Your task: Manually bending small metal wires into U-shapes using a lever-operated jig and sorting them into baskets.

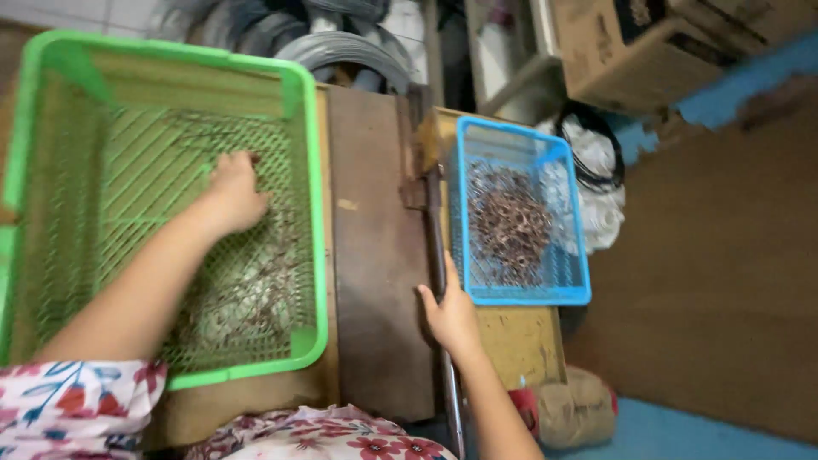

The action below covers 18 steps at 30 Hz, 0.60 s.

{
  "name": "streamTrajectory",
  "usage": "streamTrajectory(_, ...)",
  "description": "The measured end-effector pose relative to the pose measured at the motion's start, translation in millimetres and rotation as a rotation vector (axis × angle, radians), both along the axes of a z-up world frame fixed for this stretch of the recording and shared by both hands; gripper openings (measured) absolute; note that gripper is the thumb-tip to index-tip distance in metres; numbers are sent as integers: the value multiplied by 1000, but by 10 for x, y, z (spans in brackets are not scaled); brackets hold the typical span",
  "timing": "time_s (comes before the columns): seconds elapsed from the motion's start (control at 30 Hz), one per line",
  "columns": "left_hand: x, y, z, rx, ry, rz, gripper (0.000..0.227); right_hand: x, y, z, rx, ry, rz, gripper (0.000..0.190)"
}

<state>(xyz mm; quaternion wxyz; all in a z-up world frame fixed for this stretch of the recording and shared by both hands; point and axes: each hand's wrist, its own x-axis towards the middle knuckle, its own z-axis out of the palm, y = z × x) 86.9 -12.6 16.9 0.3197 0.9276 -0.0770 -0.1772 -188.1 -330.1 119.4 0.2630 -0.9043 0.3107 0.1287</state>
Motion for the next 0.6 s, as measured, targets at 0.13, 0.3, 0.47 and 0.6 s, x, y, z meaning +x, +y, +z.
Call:
streamTrajectory(0.13, -137, 113, -238, 184, 118, -57, 72, -32, 4, -88, -3, -26, 2, 82)
streamTrajectory(0.3, -270, 123, -304, 125, -78, -47, 64, -60, 15, -174, -41, -82, -69, 80)
streamTrajectory(0.47, -538, 163, 451, 204, -100, -133, 55, -30, -132, -409, -6, -172, 5, 83)
streamTrajectory(0.6, -594, 175, 764, 329, -71, -161, 23, -32, -152, -420, 3, -193, 2, 82)
